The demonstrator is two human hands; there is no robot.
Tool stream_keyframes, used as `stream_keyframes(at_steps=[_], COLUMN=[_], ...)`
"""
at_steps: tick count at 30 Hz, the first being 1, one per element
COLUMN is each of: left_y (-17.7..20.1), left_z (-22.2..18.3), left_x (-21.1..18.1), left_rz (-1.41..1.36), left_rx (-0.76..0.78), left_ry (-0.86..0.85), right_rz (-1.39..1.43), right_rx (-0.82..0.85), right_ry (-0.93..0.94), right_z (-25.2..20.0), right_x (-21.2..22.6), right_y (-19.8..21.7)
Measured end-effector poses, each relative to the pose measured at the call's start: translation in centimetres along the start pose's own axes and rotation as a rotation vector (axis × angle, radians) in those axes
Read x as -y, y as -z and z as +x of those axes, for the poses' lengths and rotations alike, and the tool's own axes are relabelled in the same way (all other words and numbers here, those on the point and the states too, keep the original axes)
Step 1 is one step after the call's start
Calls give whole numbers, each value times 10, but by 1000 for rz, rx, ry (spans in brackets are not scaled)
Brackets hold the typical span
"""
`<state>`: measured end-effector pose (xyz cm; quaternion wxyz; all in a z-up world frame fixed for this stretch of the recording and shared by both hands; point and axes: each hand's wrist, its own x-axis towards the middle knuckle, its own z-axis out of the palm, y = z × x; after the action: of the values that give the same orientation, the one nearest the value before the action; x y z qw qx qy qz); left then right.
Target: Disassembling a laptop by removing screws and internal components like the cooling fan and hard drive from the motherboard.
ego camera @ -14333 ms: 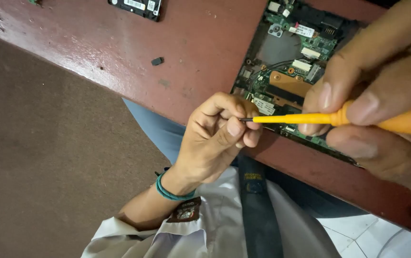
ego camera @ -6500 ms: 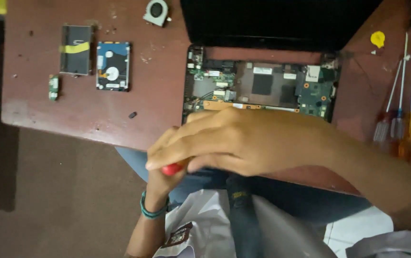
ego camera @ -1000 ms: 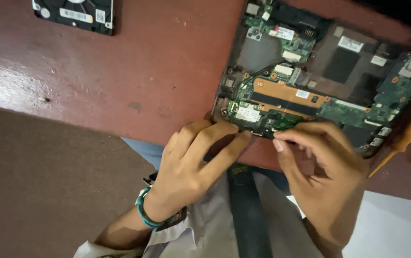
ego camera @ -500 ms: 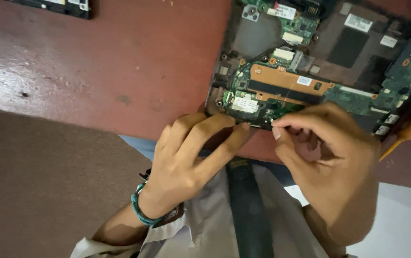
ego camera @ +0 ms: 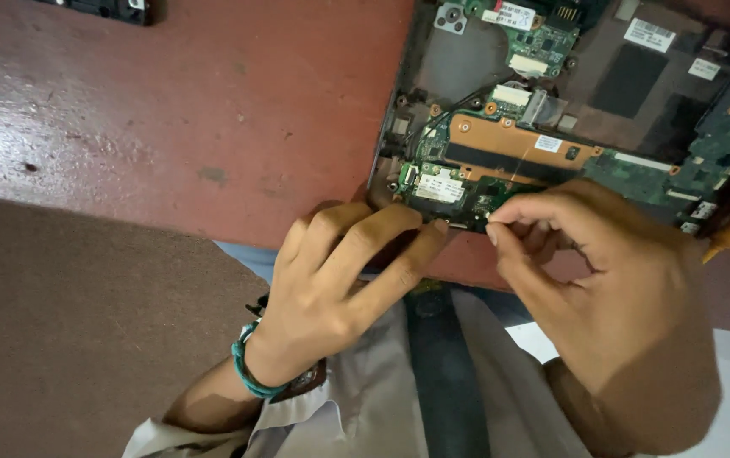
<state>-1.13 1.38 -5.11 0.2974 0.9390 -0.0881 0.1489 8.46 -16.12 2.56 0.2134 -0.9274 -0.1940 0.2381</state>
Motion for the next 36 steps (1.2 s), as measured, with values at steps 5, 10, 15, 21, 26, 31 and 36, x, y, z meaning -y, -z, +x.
stream_keyframes(at_steps=[5, 10, 15, 21, 26, 31, 36], left_y=[1, -2, -1, -1, 1, -2, -3], left_z=[-1, 1, 1, 1, 2, 0, 0], left_x=[1, 2, 3, 3, 6, 3, 0], left_rz=[-35, -8, -6, -33, -34, -65, -81], left_rx=[10, -8, -6, -6, -34, -47, -40], left_ry=[-5, -5, -10, -5, -48, -13, 11], right_rz=[-63, -98, -113, -150, -193, -98, -77], right_rx=[46, 64, 137, 108, 186, 87, -18], right_ry=[73, 100, 73, 69, 159, 215, 238], right_z=[3, 4, 6, 8, 6, -6, -15], right_x=[-2, -1, -5, 2, -6, 2, -12], right_y=[6, 5, 6, 3, 13, 8, 0])
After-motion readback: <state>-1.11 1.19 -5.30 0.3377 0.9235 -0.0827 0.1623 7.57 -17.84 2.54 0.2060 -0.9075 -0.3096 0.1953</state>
